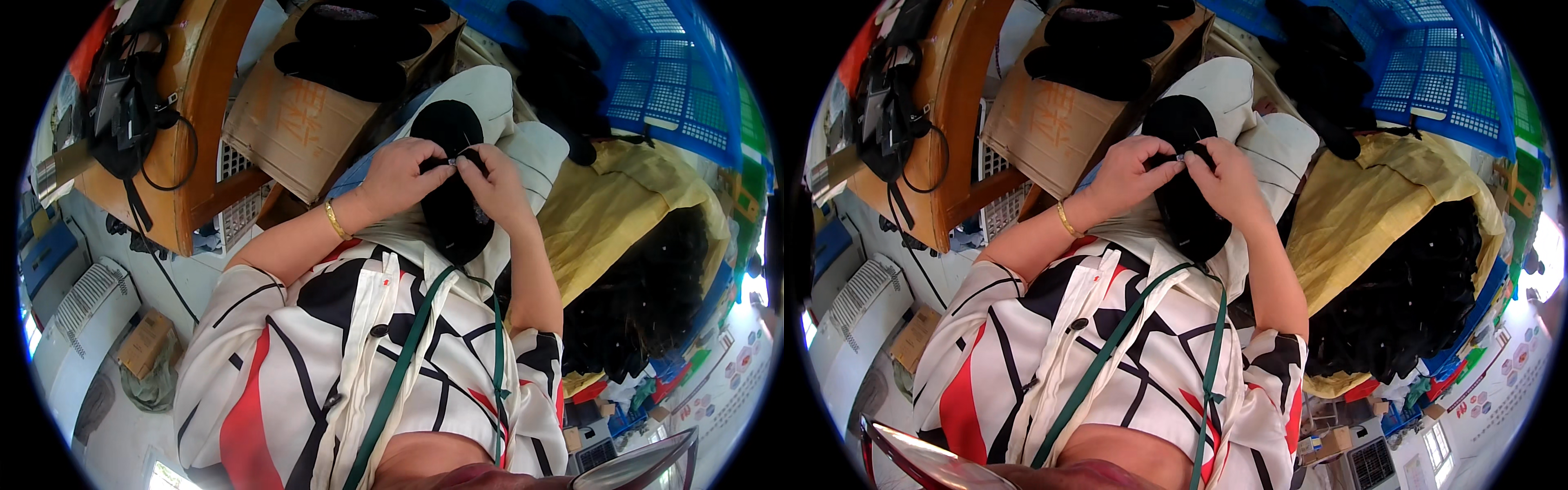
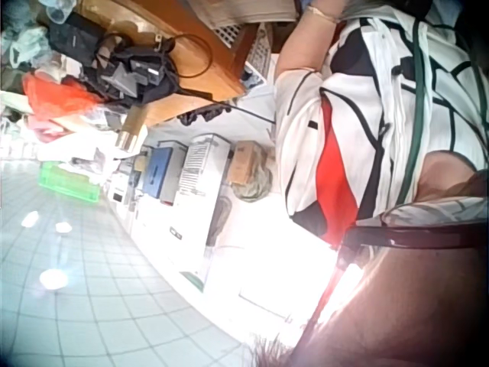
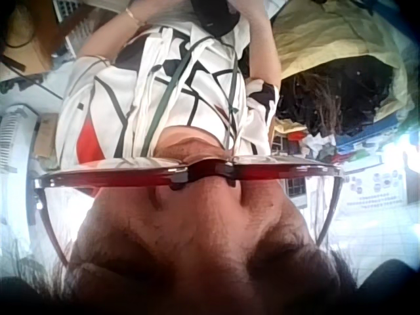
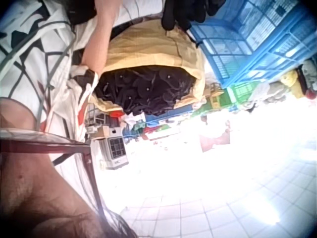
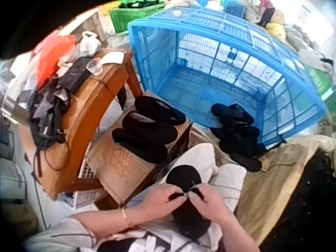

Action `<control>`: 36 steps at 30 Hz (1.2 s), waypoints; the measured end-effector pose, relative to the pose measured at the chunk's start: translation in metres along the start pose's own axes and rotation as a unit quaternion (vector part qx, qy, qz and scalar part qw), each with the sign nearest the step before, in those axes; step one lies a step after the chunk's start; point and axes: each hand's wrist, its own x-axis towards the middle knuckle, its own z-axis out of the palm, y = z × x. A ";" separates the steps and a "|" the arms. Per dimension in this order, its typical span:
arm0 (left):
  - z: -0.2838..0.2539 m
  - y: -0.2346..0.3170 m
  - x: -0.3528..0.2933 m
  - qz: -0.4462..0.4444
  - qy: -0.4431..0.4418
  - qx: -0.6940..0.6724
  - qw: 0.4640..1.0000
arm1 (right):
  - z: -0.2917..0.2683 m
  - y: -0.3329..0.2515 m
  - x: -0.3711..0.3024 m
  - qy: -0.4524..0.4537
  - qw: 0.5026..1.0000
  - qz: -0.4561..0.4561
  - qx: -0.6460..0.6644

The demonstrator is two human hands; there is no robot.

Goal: The person sits on the floor and sews a black shoe using a needle and thread. They repeatedly pull the thread through the shoe material to stitch it together, occasionally adjusting the shoe's position on their lap.

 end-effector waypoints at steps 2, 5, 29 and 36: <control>-0.001 0.000 0.002 -0.003 0.002 0.004 1.000 | -0.005 -0.009 -0.001 -0.034 0.998 0.055 -0.018; -0.007 0.009 0.008 -0.062 -0.017 -0.008 0.998 | -0.015 -0.021 -0.007 -0.060 0.987 0.033 -0.143; 0.003 -0.011 0.002 -0.168 0.007 -0.140 0.976 | 0.013 -0.003 0.001 0.163 0.675 0.095 0.713; 0.016 -0.010 0.001 -0.118 0.083 -0.092 0.985 | 0.013 -0.007 -0.016 0.238 0.672 0.124 0.691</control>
